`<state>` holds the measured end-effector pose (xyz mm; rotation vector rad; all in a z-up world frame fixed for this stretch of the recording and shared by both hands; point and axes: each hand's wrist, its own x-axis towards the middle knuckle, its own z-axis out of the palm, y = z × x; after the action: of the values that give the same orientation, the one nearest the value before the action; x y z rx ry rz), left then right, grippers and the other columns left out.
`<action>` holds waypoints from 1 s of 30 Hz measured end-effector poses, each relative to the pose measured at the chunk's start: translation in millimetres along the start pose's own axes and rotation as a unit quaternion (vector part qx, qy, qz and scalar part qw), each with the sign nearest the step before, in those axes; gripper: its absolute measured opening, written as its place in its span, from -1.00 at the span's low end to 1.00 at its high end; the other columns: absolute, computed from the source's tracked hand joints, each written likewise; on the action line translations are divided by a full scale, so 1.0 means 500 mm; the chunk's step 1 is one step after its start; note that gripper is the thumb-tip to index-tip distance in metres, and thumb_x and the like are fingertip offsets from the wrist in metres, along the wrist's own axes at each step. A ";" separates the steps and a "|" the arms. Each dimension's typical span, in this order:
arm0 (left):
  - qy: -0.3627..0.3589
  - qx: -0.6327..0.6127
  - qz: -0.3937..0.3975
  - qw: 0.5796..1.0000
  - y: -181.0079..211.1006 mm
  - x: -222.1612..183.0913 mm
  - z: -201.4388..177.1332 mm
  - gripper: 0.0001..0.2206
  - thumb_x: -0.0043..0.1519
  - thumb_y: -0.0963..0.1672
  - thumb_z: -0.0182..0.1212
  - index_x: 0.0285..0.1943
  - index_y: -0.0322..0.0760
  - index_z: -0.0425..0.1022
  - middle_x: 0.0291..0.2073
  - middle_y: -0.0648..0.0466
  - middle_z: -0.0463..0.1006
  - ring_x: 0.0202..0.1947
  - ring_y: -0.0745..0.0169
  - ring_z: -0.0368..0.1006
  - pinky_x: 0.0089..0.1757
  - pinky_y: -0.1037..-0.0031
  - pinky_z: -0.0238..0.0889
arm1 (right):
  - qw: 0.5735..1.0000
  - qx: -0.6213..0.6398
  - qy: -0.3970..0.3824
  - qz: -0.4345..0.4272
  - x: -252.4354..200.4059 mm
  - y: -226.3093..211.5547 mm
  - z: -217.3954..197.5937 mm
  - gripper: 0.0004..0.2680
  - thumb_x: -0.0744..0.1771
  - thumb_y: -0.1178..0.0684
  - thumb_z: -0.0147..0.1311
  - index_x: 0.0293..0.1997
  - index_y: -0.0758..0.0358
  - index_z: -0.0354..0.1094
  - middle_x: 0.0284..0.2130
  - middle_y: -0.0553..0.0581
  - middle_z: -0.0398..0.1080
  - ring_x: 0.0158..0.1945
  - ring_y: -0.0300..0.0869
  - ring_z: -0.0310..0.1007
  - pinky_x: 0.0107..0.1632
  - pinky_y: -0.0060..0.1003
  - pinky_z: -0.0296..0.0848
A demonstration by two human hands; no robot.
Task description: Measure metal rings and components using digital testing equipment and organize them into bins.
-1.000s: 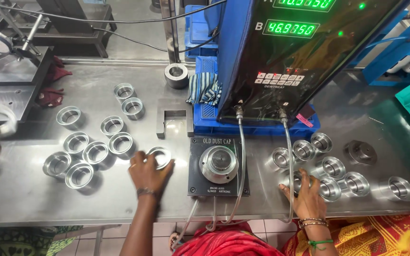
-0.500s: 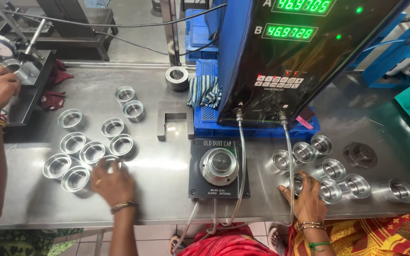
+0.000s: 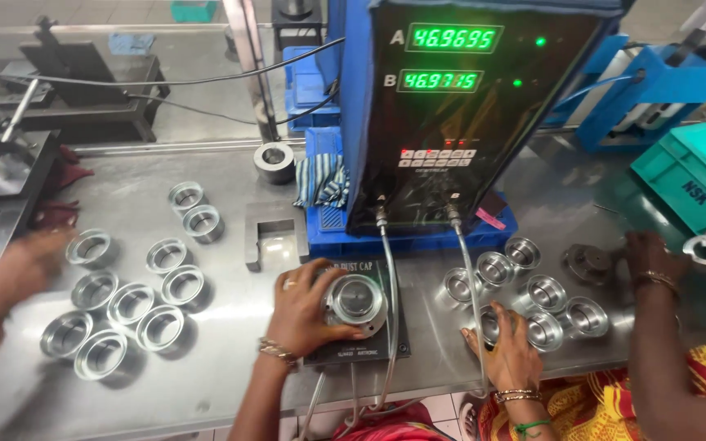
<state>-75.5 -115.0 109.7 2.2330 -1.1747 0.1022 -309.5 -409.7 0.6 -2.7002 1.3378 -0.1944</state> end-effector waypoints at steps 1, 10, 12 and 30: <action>0.001 -0.003 -0.001 1.000 -0.021 -0.007 0.002 -0.08 -0.39 0.24 0.53 0.22 -0.03 0.43 0.21 -0.02 0.36 0.26 -0.11 0.23 0.21 -0.13 -0.07 | 0.999 -0.008 -0.029 0.018 -0.004 -0.012 -0.019 -0.33 0.16 -0.53 0.09 0.41 -0.29 0.03 0.32 0.10 0.17 -0.23 0.02 0.63 -0.35 -0.16 0.62; 0.008 -0.059 0.022 0.998 0.029 0.001 0.038 -0.09 -0.25 0.20 0.56 0.27 -0.19 0.37 0.14 -0.06 0.43 0.19 -0.15 0.29 0.15 0.05 0.12 | 0.942 0.325 0.003 0.080 0.017 0.034 -0.017 -0.37 0.18 -0.33 0.24 0.39 -0.04 0.19 0.14 0.22 0.41 -0.24 -0.06 0.58 -0.25 -0.20 0.55; 0.002 -0.062 0.014 0.998 0.033 0.004 0.047 -0.11 -0.23 0.19 0.56 0.28 -0.19 0.37 0.12 -0.04 0.45 0.16 -0.13 0.31 0.13 0.11 0.18 | 0.927 0.360 0.003 0.099 0.011 0.018 -0.059 -0.37 0.18 -0.32 0.22 0.38 -0.03 0.18 0.17 0.21 0.37 -0.16 -0.04 0.54 -0.28 -0.09 0.59; 0.289 -0.037 -0.141 0.946 -0.173 -0.070 0.058 -0.38 -0.14 0.08 0.61 0.03 -0.22 0.49 -0.10 0.03 0.56 -0.06 -0.04 0.45 0.02 0.16 0.25 | 0.878 0.261 0.045 -0.400 -0.052 -0.417 -0.237 -0.39 0.14 -0.31 0.37 0.25 0.08 0.29 0.04 0.12 0.46 -0.03 0.06 0.55 -0.06 -0.09 0.54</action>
<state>-36.0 -68.6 33.2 2.0691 -0.5302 0.5464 -182.1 -269.8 150.4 -2.5756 0.0469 -0.6471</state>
